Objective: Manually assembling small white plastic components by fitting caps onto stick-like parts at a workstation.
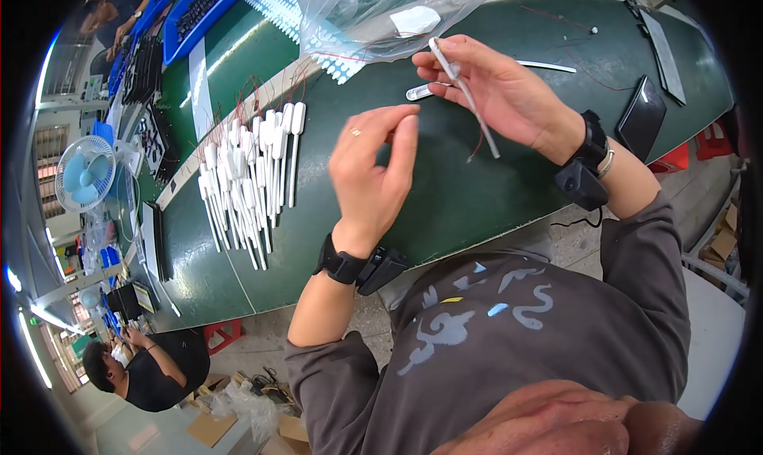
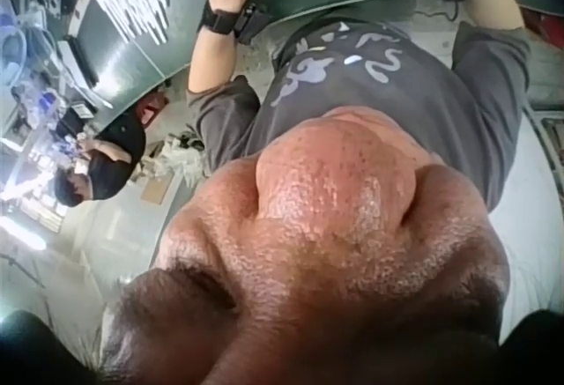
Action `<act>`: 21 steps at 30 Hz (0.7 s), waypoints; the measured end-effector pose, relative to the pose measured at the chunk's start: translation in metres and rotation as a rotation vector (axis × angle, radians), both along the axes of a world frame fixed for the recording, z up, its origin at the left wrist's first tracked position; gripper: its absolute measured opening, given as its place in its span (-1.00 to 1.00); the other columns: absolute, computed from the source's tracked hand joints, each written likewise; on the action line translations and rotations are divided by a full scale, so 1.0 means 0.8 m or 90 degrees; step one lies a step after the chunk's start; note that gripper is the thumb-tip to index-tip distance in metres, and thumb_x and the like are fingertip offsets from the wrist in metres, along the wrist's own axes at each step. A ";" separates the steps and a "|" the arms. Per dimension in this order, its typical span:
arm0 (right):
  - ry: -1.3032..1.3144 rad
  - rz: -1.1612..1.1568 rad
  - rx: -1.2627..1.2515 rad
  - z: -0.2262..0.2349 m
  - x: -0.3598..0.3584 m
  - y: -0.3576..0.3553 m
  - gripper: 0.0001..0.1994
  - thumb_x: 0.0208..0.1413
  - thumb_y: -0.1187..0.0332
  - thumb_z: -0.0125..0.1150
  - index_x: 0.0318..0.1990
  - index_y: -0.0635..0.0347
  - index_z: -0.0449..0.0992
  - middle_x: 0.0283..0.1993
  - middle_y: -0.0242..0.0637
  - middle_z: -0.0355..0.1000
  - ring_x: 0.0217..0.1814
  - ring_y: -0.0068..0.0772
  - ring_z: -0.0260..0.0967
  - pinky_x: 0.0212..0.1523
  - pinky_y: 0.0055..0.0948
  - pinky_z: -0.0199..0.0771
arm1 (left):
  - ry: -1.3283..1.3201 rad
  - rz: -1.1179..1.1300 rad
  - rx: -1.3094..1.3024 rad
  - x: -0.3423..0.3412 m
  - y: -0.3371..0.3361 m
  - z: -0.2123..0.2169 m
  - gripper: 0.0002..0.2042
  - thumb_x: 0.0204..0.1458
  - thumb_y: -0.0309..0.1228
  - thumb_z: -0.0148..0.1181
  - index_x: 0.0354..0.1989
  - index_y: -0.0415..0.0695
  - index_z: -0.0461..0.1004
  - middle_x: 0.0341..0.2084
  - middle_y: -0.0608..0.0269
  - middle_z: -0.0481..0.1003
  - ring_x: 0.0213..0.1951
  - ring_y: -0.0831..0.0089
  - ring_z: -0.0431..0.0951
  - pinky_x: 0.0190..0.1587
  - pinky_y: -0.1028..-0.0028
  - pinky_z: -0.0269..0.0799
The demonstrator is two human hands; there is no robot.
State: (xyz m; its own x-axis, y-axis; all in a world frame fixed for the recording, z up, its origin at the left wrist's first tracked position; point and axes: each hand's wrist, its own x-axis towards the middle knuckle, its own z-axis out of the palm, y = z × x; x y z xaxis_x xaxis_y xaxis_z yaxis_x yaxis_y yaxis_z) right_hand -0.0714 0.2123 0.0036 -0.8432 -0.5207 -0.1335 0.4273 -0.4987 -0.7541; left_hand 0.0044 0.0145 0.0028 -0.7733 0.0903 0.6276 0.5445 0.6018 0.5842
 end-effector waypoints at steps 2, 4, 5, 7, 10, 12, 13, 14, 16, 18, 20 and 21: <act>0.005 -0.019 -0.012 -0.006 0.006 -0.007 -0.79 0.30 0.20 0.12 -0.10 0.11 0.46 0.03 -0.30 0.47 0.06 -0.48 0.40 0.19 -0.38 0.36 | -0.287 -0.069 0.186 -0.002 0.020 -0.001 -0.73 0.10 -0.42 0.27 -0.06 -0.28 0.53 -0.30 0.15 0.61 -0.30 0.46 0.57 -0.21 0.52 0.50; 0.012 -0.024 -0.016 -0.008 0.009 -0.008 -0.80 0.30 0.20 0.13 -0.09 0.11 0.46 0.04 -0.32 0.46 0.06 -0.49 0.40 0.17 -0.38 0.38 | -0.425 -0.103 0.282 -0.007 0.038 -0.001 -0.73 0.13 -0.42 0.25 -0.06 -0.32 0.51 -0.31 0.15 0.61 -0.31 0.50 0.57 -0.22 0.54 0.50; 0.003 -0.024 -0.005 -0.009 0.010 -0.006 -0.80 0.30 0.20 0.14 -0.09 0.10 0.45 0.05 -0.33 0.45 0.04 -0.52 0.40 0.14 -0.40 0.39 | -0.446 -0.123 0.317 -0.012 0.047 -0.001 -0.74 0.15 -0.41 0.24 -0.07 -0.33 0.50 -0.31 0.17 0.61 -0.31 0.53 0.57 -0.22 0.55 0.49; -0.018 -0.026 0.014 -0.009 0.011 -0.003 -0.80 0.29 0.20 0.15 -0.09 0.08 0.45 0.05 -0.37 0.45 -0.01 -0.56 0.40 0.06 -0.44 0.40 | -0.490 -0.167 0.383 -0.020 0.057 0.000 -0.75 0.19 -0.39 0.20 -0.10 -0.35 0.49 -0.32 0.20 0.60 -0.31 0.59 0.57 -0.23 0.57 0.48; -0.023 -0.007 0.044 -0.008 0.013 0.001 -0.80 0.29 0.19 0.16 -0.09 0.07 0.45 0.03 -0.40 0.45 -0.07 -0.61 0.38 -0.03 -0.49 0.38 | -0.495 -0.179 0.434 -0.026 0.053 -0.012 -0.77 0.22 -0.38 0.17 -0.10 -0.32 0.49 -0.32 0.22 0.60 -0.31 0.59 0.57 -0.23 0.57 0.48; -0.030 0.001 0.057 -0.008 0.013 0.001 -0.80 0.29 0.18 0.16 -0.10 0.07 0.46 0.02 -0.42 0.45 -0.10 -0.63 0.37 -0.07 -0.51 0.37 | -0.502 -0.185 0.457 -0.029 0.050 -0.016 -0.77 0.23 -0.37 0.16 -0.10 -0.31 0.49 -0.33 0.23 0.60 -0.31 0.59 0.58 -0.23 0.57 0.48; -0.037 -0.002 0.054 -0.008 0.013 -0.001 -0.80 0.28 0.18 0.16 -0.10 0.06 0.46 -0.02 -0.43 0.45 -0.13 -0.65 0.36 -0.10 -0.54 0.35 | -0.515 -0.197 0.485 -0.030 0.049 -0.017 -0.78 0.24 -0.37 0.15 -0.11 -0.29 0.49 -0.33 0.23 0.60 -0.32 0.59 0.58 -0.22 0.57 0.49; -0.044 -0.004 0.052 -0.007 0.013 -0.003 -0.80 0.28 0.17 0.16 -0.11 0.06 0.47 -0.05 -0.44 0.46 -0.15 -0.66 0.35 -0.13 -0.56 0.33 | -0.527 -0.208 0.513 -0.030 0.048 -0.018 -0.78 0.25 -0.36 0.14 -0.11 -0.28 0.48 -0.34 0.23 0.60 -0.33 0.58 0.58 -0.22 0.57 0.49; -0.055 -0.005 0.047 -0.009 0.012 -0.003 -0.80 0.28 0.17 0.17 -0.12 0.06 0.47 -0.09 -0.46 0.46 -0.18 -0.67 0.34 -0.16 -0.58 0.30 | -0.542 -0.216 0.540 -0.029 0.045 -0.017 -0.79 0.26 -0.35 0.12 -0.11 -0.27 0.48 -0.35 0.22 0.60 -0.34 0.58 0.58 -0.21 0.56 0.50; -0.004 0.025 0.081 -0.011 0.005 0.002 -0.82 0.27 0.18 0.16 -0.17 0.07 0.47 -0.17 -0.47 0.46 -0.20 -0.69 0.32 -0.15 -0.59 0.30 | -0.602 -0.236 0.566 -0.027 0.044 -0.005 -0.79 0.27 -0.34 0.10 -0.12 -0.26 0.47 -0.39 0.23 0.58 -0.40 0.58 0.56 -0.26 0.57 0.50; 0.020 0.043 0.097 -0.011 -0.003 0.005 -0.82 0.27 0.18 0.16 -0.19 0.07 0.47 -0.21 -0.48 0.45 -0.20 -0.70 0.31 -0.15 -0.60 0.29 | -0.631 -0.243 0.579 -0.026 0.037 -0.001 -0.79 0.28 -0.33 0.09 -0.13 -0.25 0.46 -0.41 0.23 0.57 -0.43 0.58 0.56 -0.29 0.57 0.50; 0.054 0.046 0.147 -0.010 -0.007 0.006 -0.83 0.26 0.19 0.15 -0.21 0.08 0.46 -0.25 -0.49 0.45 -0.23 -0.71 0.31 -0.17 -0.61 0.29 | -0.666 -0.262 0.585 -0.027 0.028 0.000 -0.79 0.28 -0.33 0.08 -0.13 -0.25 0.46 -0.44 0.24 0.56 -0.46 0.58 0.54 -0.32 0.58 0.49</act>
